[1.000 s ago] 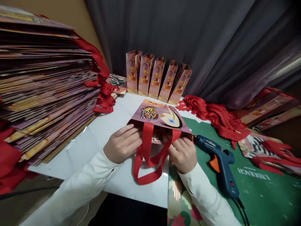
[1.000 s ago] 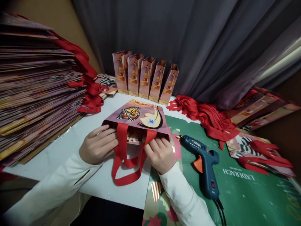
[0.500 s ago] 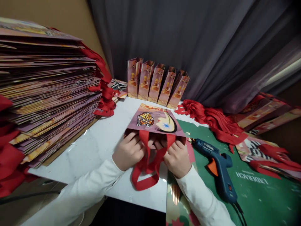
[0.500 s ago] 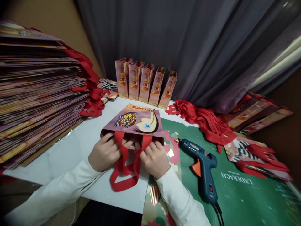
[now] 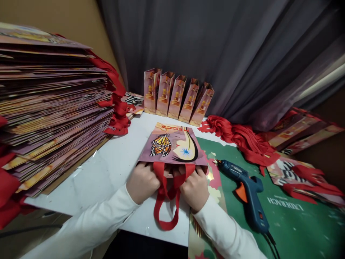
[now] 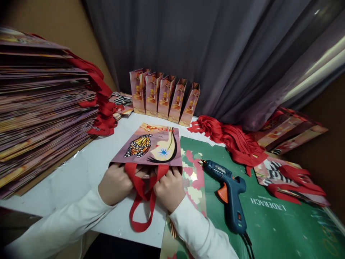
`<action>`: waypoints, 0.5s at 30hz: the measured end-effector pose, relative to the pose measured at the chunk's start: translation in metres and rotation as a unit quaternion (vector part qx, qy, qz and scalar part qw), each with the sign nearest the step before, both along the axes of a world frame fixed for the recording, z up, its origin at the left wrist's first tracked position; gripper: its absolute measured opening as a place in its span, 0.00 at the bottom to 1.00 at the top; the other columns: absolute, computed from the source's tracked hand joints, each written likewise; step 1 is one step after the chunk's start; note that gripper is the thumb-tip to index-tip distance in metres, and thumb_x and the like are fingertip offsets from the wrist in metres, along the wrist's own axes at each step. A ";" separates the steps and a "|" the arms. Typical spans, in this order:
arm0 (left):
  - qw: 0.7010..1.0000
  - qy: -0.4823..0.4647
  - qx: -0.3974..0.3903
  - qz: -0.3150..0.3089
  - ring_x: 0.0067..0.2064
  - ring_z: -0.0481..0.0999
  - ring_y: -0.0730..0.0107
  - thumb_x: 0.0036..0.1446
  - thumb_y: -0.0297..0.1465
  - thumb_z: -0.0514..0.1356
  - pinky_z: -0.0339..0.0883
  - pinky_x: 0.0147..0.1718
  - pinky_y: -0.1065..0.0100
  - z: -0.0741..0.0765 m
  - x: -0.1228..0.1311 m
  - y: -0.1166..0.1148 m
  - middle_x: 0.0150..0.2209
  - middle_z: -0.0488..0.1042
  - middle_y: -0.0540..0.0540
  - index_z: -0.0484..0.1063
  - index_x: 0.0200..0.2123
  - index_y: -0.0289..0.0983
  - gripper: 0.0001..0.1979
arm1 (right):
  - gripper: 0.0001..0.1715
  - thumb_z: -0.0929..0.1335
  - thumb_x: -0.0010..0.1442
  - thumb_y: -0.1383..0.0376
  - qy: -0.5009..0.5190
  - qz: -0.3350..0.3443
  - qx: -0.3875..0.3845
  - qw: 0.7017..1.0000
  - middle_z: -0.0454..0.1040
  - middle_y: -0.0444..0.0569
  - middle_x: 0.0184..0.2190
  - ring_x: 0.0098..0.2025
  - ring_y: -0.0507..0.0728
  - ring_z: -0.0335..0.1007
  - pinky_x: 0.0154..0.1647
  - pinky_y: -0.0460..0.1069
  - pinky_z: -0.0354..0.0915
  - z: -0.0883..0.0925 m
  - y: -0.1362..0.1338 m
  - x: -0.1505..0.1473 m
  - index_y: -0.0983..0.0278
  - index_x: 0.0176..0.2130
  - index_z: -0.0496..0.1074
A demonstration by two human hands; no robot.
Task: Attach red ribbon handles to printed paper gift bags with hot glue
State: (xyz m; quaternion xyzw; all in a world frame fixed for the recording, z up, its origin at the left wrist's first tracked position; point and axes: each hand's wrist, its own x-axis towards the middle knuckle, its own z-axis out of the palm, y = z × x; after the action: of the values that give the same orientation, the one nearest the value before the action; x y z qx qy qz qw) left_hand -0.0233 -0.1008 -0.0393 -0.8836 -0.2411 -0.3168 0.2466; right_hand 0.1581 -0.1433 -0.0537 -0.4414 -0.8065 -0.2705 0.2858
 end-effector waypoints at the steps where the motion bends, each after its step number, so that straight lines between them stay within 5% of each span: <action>1: 1.000 -0.002 0.001 -0.003 0.35 0.79 0.60 0.60 0.24 0.56 0.70 0.36 0.57 0.000 0.000 0.000 0.36 0.81 0.43 0.79 0.37 0.37 0.11 | 0.11 0.65 0.58 0.72 0.004 0.000 0.008 1.000 0.75 0.52 0.27 0.32 0.57 0.65 0.41 0.55 0.59 0.000 0.001 0.000 0.66 0.35 0.78; 8: 1.000 -0.022 0.017 -0.005 0.28 0.75 0.63 0.60 0.25 0.56 0.68 0.32 0.59 0.013 -0.005 0.004 0.27 0.79 0.45 0.79 0.32 0.37 0.11 | 0.15 0.62 0.59 0.75 0.014 0.001 0.052 0.999 0.72 0.51 0.24 0.31 0.57 0.62 0.39 0.54 0.59 0.012 0.004 0.010 0.65 0.32 0.77; 12: 0.997 0.007 0.034 -0.064 0.24 0.69 0.70 0.62 0.21 0.50 0.66 0.29 0.65 0.031 -0.022 0.016 0.20 0.73 0.49 0.72 0.22 0.37 0.19 | 0.17 0.61 0.62 0.75 -0.063 0.026 0.042 0.997 0.68 0.50 0.22 0.29 0.55 0.58 0.35 0.52 0.55 0.029 0.007 0.026 0.66 0.26 0.72; 15: 0.992 -0.006 0.057 -0.113 0.26 0.71 0.72 0.64 0.22 0.49 0.68 0.32 0.67 0.045 -0.033 0.023 0.22 0.74 0.50 0.71 0.23 0.37 0.19 | 0.17 0.60 0.64 0.75 -0.097 0.048 0.056 0.993 0.68 0.50 0.24 0.29 0.55 0.58 0.32 0.51 0.54 0.039 0.009 0.036 0.67 0.29 0.72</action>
State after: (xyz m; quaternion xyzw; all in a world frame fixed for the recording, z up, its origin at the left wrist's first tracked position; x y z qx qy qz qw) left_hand -0.0567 -0.0781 0.0054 -0.8878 -0.1227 -0.3615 0.2571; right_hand 0.1940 -0.1345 -0.0150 -0.3574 -0.8343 -0.3424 0.2429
